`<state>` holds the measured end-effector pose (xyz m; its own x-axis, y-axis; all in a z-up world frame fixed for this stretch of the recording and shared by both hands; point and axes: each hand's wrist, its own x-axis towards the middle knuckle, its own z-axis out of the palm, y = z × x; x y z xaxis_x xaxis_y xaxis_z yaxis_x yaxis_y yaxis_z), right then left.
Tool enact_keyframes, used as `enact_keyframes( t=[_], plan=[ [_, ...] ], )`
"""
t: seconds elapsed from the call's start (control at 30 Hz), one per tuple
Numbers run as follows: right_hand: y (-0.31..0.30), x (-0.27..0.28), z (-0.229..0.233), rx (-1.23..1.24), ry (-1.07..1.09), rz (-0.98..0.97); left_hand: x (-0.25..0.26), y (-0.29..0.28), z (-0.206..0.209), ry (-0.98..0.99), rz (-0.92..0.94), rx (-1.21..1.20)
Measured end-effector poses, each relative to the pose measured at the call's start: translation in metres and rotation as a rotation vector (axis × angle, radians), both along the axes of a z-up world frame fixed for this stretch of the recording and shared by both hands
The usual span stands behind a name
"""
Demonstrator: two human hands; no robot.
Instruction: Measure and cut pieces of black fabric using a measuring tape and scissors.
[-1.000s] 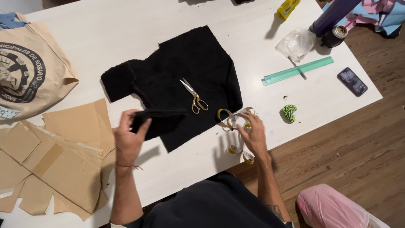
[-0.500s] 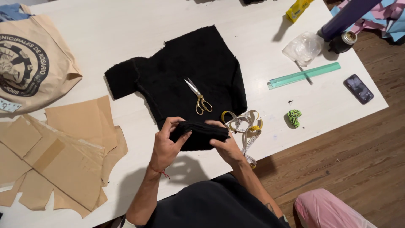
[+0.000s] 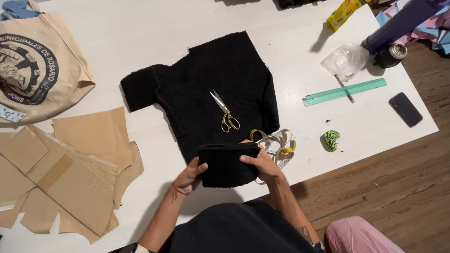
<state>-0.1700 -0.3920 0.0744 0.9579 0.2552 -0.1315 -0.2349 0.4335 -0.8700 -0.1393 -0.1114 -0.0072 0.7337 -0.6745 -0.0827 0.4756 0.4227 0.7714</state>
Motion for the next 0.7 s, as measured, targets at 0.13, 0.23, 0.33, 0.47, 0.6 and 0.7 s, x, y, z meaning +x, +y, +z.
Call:
enact_keyframes(
  t=[0.13,0.23,0.33,0.47,0.6,0.7],
  plan=[
    [-0.007,0.005,0.005,-0.013,0.033,0.011,-0.009,-0.020,0.030,0.188,0.006,-0.037],
    [-0.014,0.004,0.002,-0.092,0.023,0.029,-0.011,-0.025,0.040,0.231,0.042,0.041],
    [-0.016,0.003,0.009,-0.161,0.116,-0.035,-0.007,-0.027,0.048,0.214,0.106,0.088],
    [-0.017,-0.001,0.001,-0.123,0.073,-0.008,-0.005,-0.024,0.038,0.170,0.214,0.113],
    [-0.016,-0.003,-0.011,-0.288,0.094,-0.091,-0.006,-0.024,0.038,0.060,0.238,0.169],
    [-0.018,-0.004,-0.016,-0.362,0.096,-0.097,-0.007,-0.023,0.043,0.003,0.251,0.210]
  ],
)
